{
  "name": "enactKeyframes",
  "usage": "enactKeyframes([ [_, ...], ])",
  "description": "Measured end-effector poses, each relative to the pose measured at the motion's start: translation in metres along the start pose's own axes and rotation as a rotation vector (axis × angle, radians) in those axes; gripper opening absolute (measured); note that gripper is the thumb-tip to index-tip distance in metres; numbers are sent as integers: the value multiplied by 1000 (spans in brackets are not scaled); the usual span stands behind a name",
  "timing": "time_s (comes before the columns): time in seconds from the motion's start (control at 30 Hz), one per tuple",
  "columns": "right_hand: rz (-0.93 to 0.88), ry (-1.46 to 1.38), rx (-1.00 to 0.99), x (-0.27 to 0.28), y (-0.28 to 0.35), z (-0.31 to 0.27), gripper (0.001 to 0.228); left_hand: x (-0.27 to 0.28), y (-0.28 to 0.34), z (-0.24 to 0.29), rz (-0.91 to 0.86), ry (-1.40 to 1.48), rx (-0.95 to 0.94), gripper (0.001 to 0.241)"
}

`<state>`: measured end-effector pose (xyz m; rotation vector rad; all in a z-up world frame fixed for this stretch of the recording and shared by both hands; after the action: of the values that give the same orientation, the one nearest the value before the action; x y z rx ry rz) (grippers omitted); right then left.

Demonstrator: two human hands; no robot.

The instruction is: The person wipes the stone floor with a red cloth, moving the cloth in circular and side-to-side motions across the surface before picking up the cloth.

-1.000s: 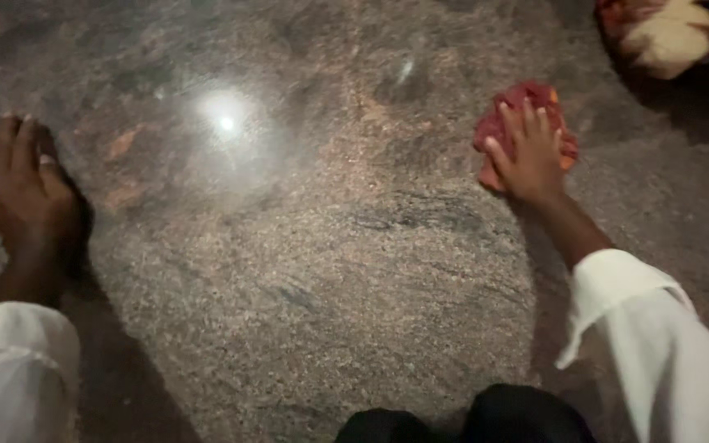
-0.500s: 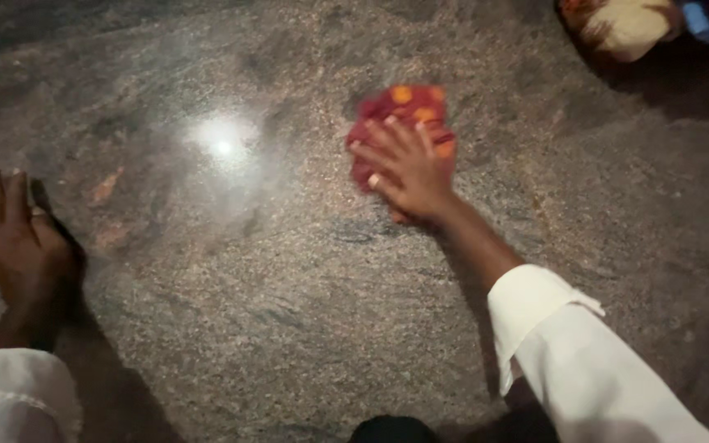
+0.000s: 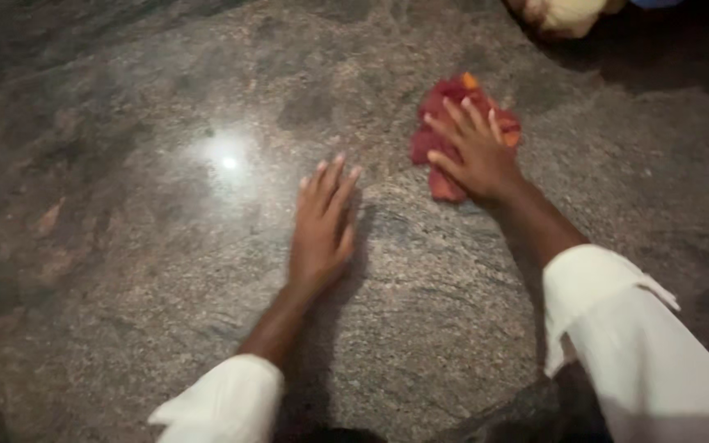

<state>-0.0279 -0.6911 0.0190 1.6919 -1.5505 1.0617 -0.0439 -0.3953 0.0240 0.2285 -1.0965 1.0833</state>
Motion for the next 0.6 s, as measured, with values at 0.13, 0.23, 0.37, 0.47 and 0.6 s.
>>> enactKeyframes([
  [0.13, 112, 70, -208, 12, 4, 50, 70, -25, -40, 43, 71, -14, 115, 61],
  [0.23, 201, 104, -315, 31, 31, 75, 72, -35, -42, 47, 28, -144, 97, 67],
  [0.37, 275, 174, -373, 36, 77, 68, 73, -45, -41, 48, -41, -275, 77, 67],
  [0.47, 261, 261, -344, 20, 96, 37, 74, -46, -43, 51, -40, -302, 79, 66],
  [0.6, 143, 247, -216, -1, 73, -1, 71, -42, -41, 53, -15, -284, 89, 64],
])
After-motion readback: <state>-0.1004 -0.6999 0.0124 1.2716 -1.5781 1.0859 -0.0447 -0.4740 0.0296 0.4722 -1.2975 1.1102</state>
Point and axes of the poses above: each hand's wrist, its own y-axis away from the middle knuckle, its own x-axis out of the back of the hand, z = x × y, the point moved 5 cm from there along -y, towards the middle knuckle, and after that the axes turned 13 degrees about -y, right-handed, at the moved point
